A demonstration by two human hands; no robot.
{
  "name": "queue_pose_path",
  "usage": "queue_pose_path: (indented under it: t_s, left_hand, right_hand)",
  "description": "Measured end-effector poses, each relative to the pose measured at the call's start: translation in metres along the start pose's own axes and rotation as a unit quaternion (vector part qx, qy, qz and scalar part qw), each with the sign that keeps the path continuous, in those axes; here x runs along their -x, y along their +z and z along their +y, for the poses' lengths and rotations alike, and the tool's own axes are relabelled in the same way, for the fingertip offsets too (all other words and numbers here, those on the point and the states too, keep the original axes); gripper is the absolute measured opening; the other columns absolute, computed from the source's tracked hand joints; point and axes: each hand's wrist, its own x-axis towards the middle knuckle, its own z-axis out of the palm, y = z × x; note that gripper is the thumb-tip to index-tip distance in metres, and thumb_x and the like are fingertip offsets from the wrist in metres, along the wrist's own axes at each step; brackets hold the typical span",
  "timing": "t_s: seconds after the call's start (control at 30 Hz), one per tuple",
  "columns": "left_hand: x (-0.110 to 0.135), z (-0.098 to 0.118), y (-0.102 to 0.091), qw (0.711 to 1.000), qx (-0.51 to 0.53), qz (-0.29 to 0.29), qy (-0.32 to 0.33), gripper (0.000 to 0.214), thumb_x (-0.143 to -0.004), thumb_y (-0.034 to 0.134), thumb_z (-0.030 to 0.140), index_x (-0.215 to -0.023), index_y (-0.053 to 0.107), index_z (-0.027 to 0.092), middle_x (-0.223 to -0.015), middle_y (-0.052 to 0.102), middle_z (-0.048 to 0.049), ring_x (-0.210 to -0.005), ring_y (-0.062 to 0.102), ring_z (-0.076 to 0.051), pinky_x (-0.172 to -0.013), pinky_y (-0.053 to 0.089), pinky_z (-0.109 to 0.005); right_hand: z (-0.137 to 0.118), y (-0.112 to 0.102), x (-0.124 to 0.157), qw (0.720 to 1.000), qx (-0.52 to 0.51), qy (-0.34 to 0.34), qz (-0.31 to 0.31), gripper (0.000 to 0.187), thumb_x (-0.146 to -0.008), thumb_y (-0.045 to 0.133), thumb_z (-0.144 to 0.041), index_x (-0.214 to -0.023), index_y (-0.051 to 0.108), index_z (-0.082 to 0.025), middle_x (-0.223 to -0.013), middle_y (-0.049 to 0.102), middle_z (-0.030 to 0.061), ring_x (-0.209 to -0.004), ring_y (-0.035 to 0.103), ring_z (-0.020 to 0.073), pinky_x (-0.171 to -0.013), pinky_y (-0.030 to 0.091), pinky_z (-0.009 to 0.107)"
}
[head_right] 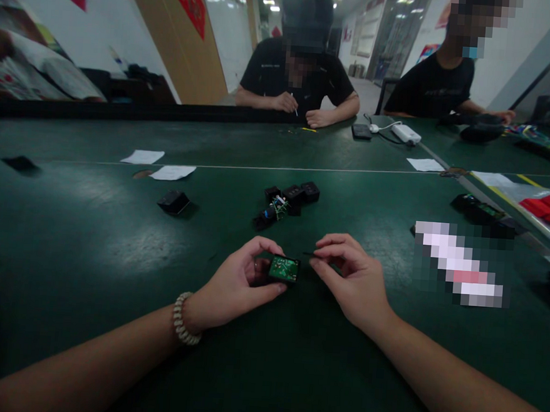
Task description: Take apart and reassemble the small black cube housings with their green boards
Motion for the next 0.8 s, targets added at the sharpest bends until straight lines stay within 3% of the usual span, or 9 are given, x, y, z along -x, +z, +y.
queue_pose_path:
  t_s: [0.13, 0.2, 0.33, 0.63, 0.8]
  left_hand:
    - [0.0005, 0.0011, 0.0011, 1.000, 0.004, 0.003, 0.002, 0.046, -0.078, 0.081, 0.017, -0.115, 0.055, 0.021, -0.113, 0.071, -0.0062, -0.104, 0.073, -0.026, -0.091, 0.061, -0.046]
    - [0.0004, 0.0011, 0.0020, 1.000, 0.008, 0.002, 0.000, 0.046, -0.078, 0.081, 0.017, -0.115, 0.054, 0.021, -0.112, 0.071, -0.0062, -0.104, 0.073, -0.026, -0.090, 0.061, -0.045]
    - [-0.0001, 0.0004, 0.0034, 1.000, 0.010, 0.011, 0.005, 0.045, -0.077, 0.080, 0.016, -0.113, 0.054, 0.021, -0.108, 0.070, -0.0051, -0.101, 0.073, -0.025, -0.089, 0.060, -0.044]
    - [-0.0003, 0.0006, 0.0026, 1.000, -0.003, 0.008, 0.006, 0.046, -0.078, 0.080, 0.017, -0.115, 0.053, 0.021, -0.109, 0.071, -0.0057, -0.102, 0.073, -0.026, -0.089, 0.061, -0.044]
    - [-0.0005, 0.0012, 0.0008, 1.000, -0.010, 0.000, -0.001, 0.047, -0.078, 0.081, 0.019, -0.116, 0.053, 0.021, -0.114, 0.071, -0.0075, -0.104, 0.073, -0.027, -0.091, 0.061, -0.048]
  right_hand:
    - [-0.0023, -0.0004, 0.0008, 0.999, -0.007, 0.047, -0.007, 0.008, -0.082, 0.079, -0.023, -0.089, 0.078, -0.023, -0.095, 0.078, 0.0070, -0.085, 0.075, 0.0215, -0.075, 0.063, 0.036]
    - [-0.0026, 0.0000, 0.0013, 0.996, -0.019, 0.082, -0.005, 0.015, -0.081, 0.080, -0.024, -0.094, 0.074, -0.022, -0.083, 0.078, 0.0045, -0.074, 0.076, 0.0193, -0.066, 0.063, 0.032]
    - [-0.0037, 0.0026, 0.0014, 0.990, -0.084, 0.112, 0.003, 0.030, -0.080, 0.083, -0.025, -0.104, 0.065, -0.023, -0.079, 0.078, 0.0018, -0.064, 0.076, 0.0175, -0.060, 0.064, 0.028]
    - [-0.0032, 0.0029, 0.0008, 0.984, -0.123, 0.128, -0.014, 0.028, -0.079, 0.086, -0.030, -0.092, 0.063, -0.022, -0.076, 0.075, 0.0011, -0.064, 0.077, 0.0177, -0.055, 0.065, 0.025]
    - [0.0005, 0.0011, 0.0007, 0.990, -0.077, 0.120, -0.011, 0.021, -0.079, 0.085, -0.034, -0.088, 0.073, -0.020, -0.081, 0.075, 0.0045, -0.064, 0.075, 0.0171, -0.059, 0.068, 0.029]
